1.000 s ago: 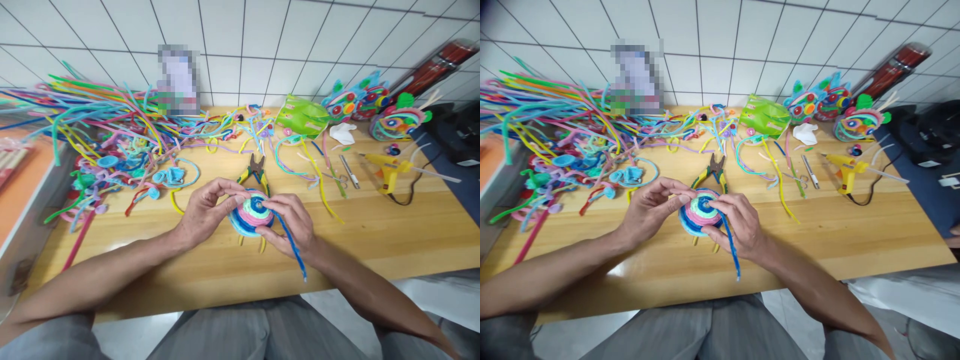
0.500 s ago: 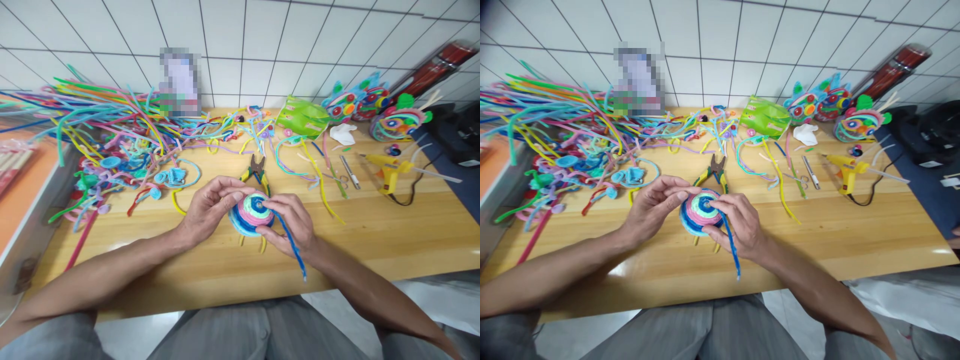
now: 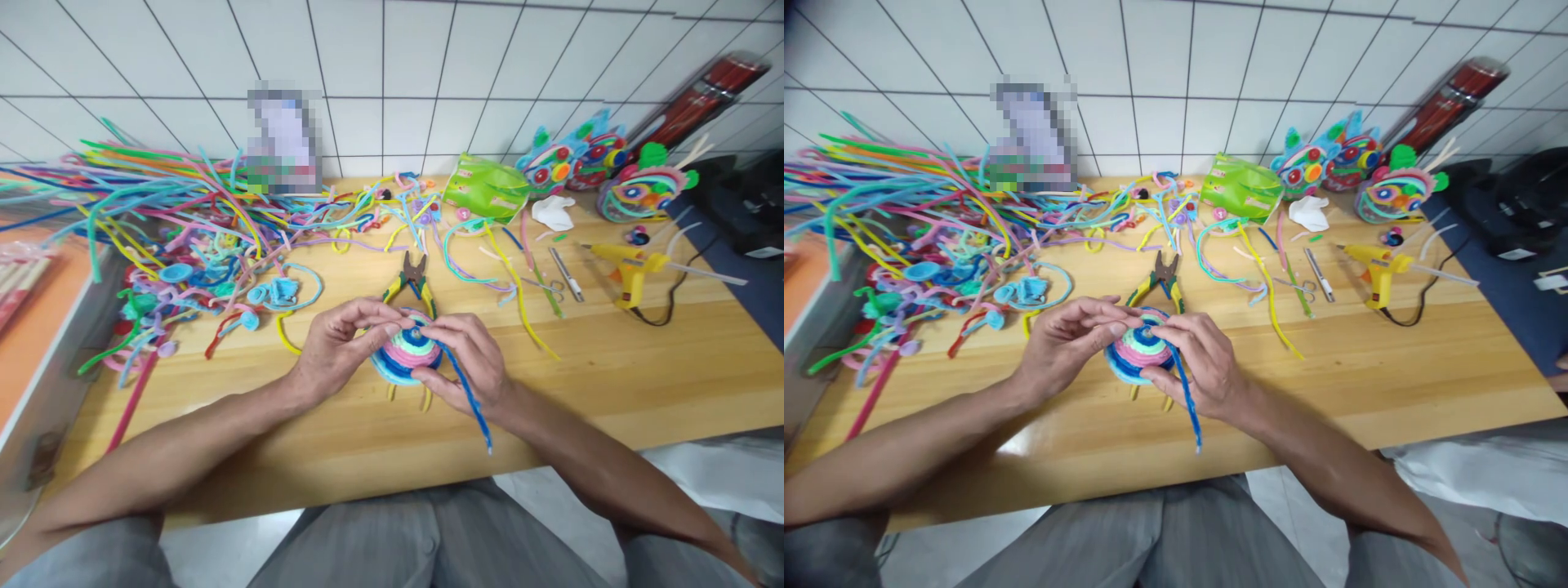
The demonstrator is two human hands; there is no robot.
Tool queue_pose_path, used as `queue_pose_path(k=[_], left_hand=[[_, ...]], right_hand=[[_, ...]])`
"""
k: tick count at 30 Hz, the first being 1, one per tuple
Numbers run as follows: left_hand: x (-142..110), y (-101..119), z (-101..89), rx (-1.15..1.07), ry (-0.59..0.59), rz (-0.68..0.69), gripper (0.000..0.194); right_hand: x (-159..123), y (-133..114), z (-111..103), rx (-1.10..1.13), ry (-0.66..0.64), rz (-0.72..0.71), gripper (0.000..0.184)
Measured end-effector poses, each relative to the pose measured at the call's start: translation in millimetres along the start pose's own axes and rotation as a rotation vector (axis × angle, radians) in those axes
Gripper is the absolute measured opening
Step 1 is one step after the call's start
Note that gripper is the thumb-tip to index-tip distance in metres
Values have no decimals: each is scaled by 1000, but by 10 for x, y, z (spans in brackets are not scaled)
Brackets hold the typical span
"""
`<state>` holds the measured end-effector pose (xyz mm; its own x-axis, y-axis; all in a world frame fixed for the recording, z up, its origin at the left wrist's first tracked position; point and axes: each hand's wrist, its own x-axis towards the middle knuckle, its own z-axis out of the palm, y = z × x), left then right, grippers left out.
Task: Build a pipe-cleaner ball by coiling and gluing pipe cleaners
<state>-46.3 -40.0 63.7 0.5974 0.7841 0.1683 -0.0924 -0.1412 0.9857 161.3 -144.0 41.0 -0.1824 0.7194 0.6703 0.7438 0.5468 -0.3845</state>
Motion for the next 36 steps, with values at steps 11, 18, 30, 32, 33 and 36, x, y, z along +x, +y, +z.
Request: queue_pose_path(k=[11, 18, 30, 32, 33, 36], left_hand=[[7, -85, -33, 32, 33, 69, 20], [51, -154, -50, 271, 36, 221, 16], [1, -157, -65, 394, -122, 322, 23], [-11, -171, -72, 348, -138, 301, 26], [-15, -180, -73, 315, -130, 276, 27], [-9, -207, -61, 194, -40, 162, 22]], right_hand=[[-14, 8, 11, 14, 10, -22, 50], [-11, 2, 1, 6, 0, -12, 52], [-13, 13, -11, 11, -7, 1, 52], [-10, 10, -13, 15, -10, -2, 51], [-9, 8, -13, 18, -11, -5, 51], [-13, 5, -7, 20, -6, -8, 51]])
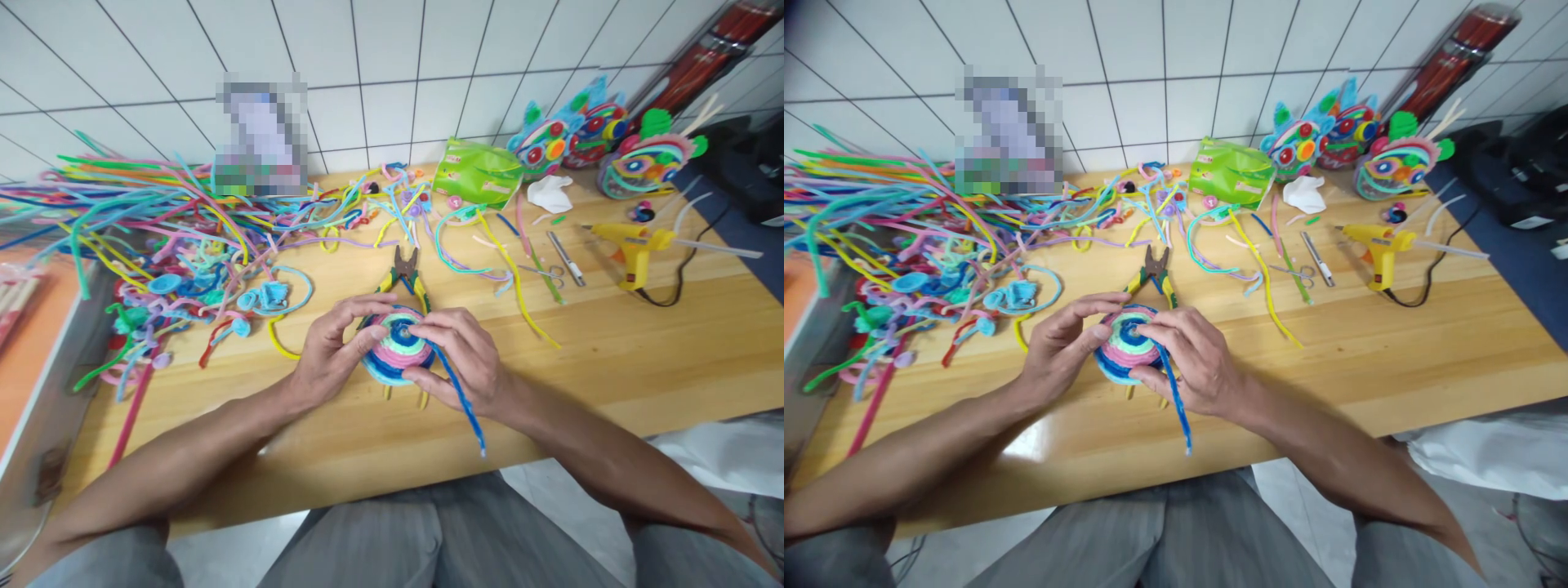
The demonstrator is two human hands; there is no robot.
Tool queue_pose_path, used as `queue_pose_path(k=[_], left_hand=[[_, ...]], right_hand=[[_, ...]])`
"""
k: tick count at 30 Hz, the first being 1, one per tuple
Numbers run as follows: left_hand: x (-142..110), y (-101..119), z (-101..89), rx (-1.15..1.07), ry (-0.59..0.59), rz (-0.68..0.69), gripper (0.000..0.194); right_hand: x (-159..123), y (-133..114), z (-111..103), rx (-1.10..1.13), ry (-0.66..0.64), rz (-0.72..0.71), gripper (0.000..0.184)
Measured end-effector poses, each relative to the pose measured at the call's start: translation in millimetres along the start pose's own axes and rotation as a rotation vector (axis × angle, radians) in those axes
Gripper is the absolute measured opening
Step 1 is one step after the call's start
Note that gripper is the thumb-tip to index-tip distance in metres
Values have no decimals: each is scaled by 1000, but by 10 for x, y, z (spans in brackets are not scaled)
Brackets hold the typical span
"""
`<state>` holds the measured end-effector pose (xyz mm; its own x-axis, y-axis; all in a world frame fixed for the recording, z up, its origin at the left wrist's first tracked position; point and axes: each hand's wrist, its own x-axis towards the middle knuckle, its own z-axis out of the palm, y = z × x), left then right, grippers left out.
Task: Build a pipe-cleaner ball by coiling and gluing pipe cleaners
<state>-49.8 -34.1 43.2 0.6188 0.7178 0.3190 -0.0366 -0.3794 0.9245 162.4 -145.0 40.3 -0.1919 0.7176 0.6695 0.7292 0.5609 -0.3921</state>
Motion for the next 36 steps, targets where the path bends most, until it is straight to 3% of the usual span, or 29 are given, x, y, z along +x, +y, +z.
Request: queue_pose_path(k=[3, 8, 14, 21, 24, 27, 36], left_hand=[[26, -5, 26, -89, 61, -116, 23], [42, 33, 52, -131, 22, -161, 20], [-28, 57, 43, -60, -43, -34, 14], [-38, 19, -86, -23, -157, 39, 34], [1, -8, -118, 43, -215, 149, 45], [26, -36, -120, 102, -241, 246, 44], [-2, -35, -111, 269, -159, 369, 28]], right_hand=[[-8, 1, 6, -3, 3, 3, 52], [-7, -4, 9, -9, 0, -1, 52], [5, -11, 9, -27, 8, -9, 51], [3, -5, 8, -5, 7, -2, 50], [-1, -2, 11, -8, 6, -3, 50], [-7, 0, 14, -9, 6, -10, 50], [2, -7, 1, -15, -6, -9, 52]])
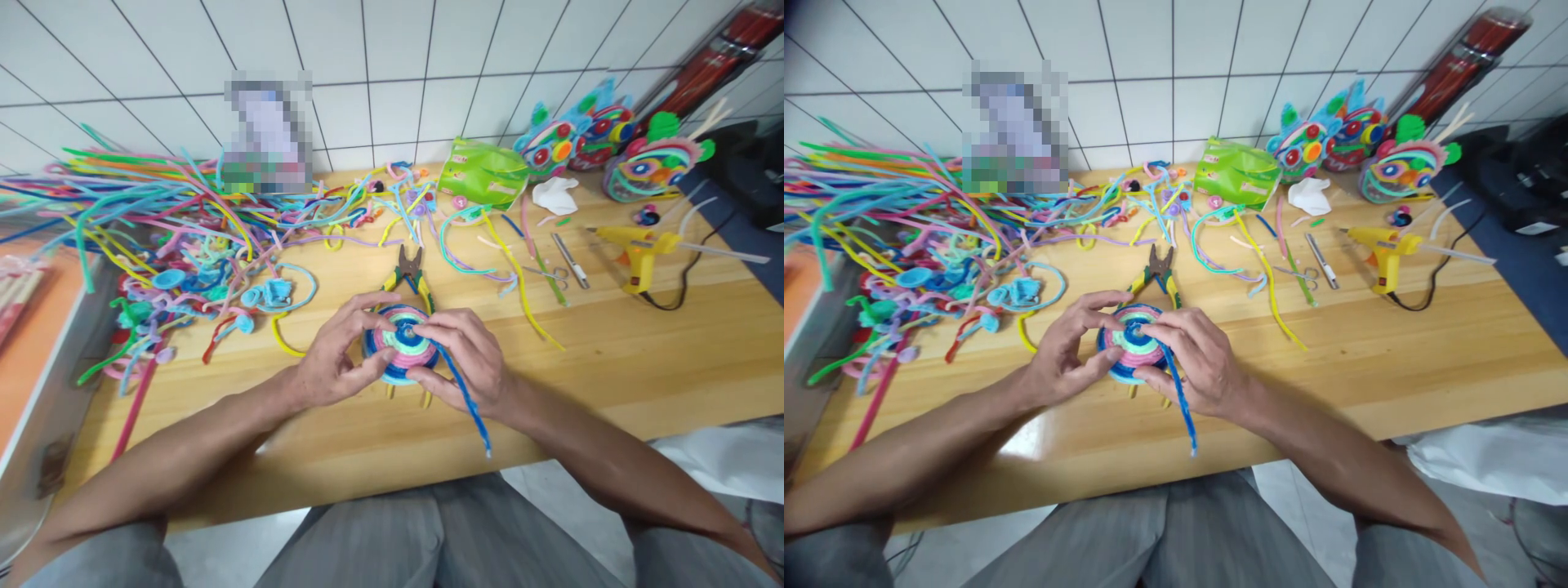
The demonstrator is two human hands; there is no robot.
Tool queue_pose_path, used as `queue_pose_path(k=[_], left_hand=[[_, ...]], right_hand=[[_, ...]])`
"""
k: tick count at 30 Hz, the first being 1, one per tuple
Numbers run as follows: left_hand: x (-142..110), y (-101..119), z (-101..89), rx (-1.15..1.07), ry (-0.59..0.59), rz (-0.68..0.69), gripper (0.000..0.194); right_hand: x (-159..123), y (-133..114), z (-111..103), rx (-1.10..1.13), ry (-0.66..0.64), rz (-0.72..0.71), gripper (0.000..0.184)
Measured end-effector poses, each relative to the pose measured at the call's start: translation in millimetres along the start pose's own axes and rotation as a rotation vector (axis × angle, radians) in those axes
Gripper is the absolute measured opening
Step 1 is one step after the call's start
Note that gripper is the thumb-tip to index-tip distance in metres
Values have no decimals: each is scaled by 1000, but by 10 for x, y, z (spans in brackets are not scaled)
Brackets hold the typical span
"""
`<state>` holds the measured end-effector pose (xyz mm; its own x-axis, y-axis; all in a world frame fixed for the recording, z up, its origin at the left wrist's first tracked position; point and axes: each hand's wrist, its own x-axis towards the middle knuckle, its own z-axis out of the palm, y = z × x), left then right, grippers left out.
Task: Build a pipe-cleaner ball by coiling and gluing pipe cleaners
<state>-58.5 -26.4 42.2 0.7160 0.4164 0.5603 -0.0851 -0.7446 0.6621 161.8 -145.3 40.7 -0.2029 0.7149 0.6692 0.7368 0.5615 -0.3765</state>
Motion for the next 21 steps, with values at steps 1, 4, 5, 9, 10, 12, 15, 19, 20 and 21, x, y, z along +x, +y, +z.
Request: queue_pose_path(k=[1, 4, 5, 9, 10, 12, 15, 19, 20, 21], left_hand=[[0, 5, 2, 0, 1, 4, 27], [1, 12, 10, -28, -6, -7, 29], [2, 12, 13, -39, -14, -14, 29], [5, 11, 12, -66, -38, -20, 32], [7, 10, 10, -68, -44, -16, 32], [9, 7, 3, -67, -56, -16, 32], [15, 0, -8, -53, -72, -22, 32], [27, -12, -14, -21, -86, 26, 34], [29, -16, -13, -17, -85, 40, 34], [31, -18, -11, -18, -82, 50, 35]], right_hand=[[2, -2, -3, -2, -4, 0, 52], [4, -5, -8, -5, -11, 7, 52], [5, -6, -8, -5, -11, 8, 52], [6, -8, -8, -6, -6, 9, 52], [6, -9, -9, -8, -6, 8, 52], [8, -9, -11, -11, -7, 4, 52], [8, -8, -12, -14, -9, 3, 50], [1, -4, -2, -14, -4, 5, 52], [0, -3, 1, -17, -2, 2, 52], [-2, -4, 3, -21, 1, 0, 52]])
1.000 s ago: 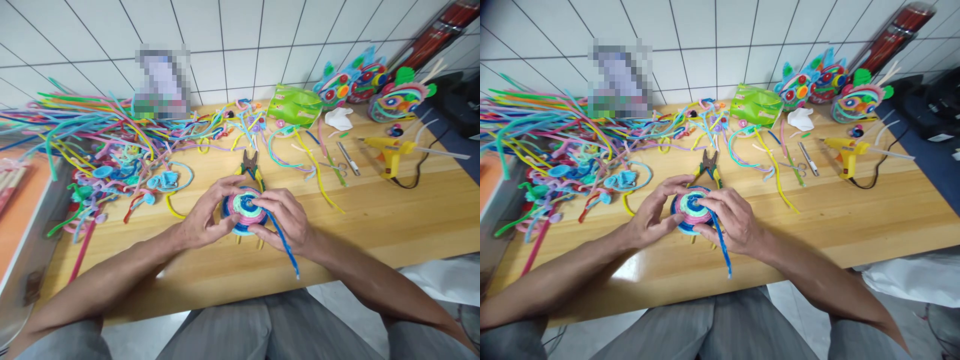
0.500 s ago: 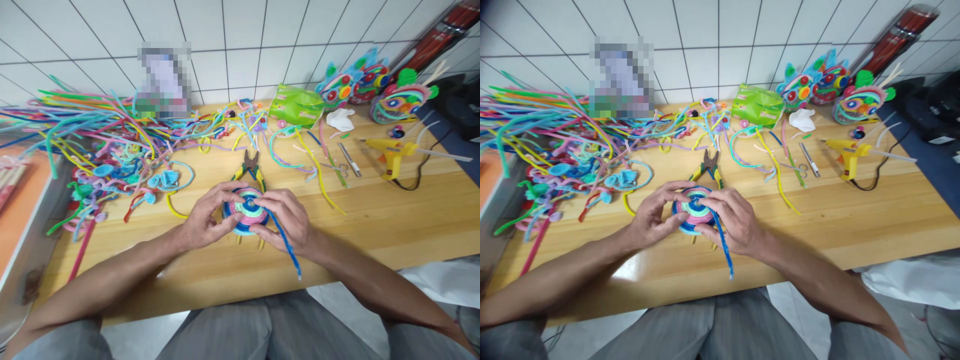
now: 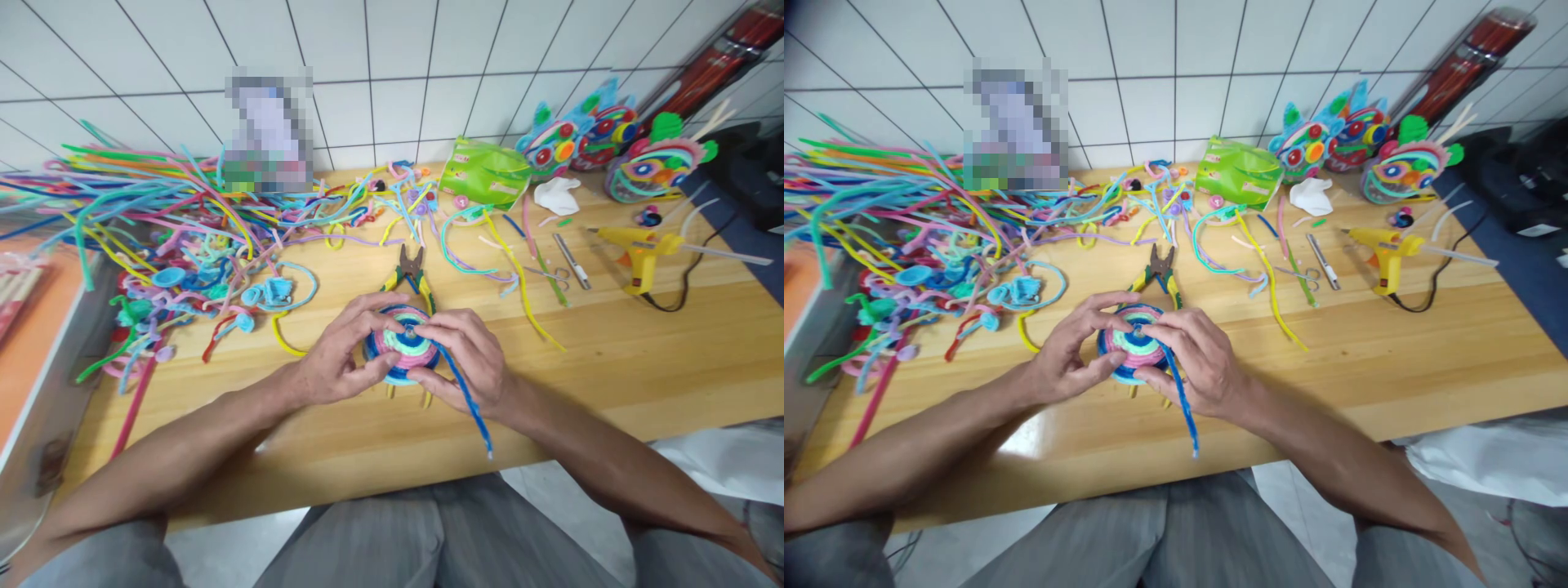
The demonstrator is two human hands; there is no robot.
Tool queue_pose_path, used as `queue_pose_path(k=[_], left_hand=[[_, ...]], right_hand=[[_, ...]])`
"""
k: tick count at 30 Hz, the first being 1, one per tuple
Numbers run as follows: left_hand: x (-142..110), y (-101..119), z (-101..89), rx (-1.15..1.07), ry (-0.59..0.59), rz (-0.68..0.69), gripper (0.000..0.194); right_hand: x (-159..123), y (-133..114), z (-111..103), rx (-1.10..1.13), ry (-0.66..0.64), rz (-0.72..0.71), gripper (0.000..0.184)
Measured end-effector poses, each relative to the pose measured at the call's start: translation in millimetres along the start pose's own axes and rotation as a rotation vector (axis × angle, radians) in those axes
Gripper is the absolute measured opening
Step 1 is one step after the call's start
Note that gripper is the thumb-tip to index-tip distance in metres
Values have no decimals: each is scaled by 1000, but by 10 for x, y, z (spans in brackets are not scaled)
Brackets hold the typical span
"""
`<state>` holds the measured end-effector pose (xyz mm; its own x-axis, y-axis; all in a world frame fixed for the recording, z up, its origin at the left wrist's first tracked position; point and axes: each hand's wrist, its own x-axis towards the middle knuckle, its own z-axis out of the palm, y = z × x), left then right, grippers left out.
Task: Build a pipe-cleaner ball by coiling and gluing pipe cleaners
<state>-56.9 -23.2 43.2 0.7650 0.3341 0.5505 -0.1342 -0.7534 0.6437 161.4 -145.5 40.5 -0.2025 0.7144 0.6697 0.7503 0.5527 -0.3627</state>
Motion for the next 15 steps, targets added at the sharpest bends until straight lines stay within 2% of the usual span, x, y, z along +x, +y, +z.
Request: queue_pose_path(k=[6, 15], left_hand=[[1, -4, 19, -57, 26, 20, 42], [51, 5, -21, -29, -55, 16, 44]], right_hand=[[5, -9, -9, 13, -13, 9, 51], [7, -5, 2, 20, 2, 1, 52]])
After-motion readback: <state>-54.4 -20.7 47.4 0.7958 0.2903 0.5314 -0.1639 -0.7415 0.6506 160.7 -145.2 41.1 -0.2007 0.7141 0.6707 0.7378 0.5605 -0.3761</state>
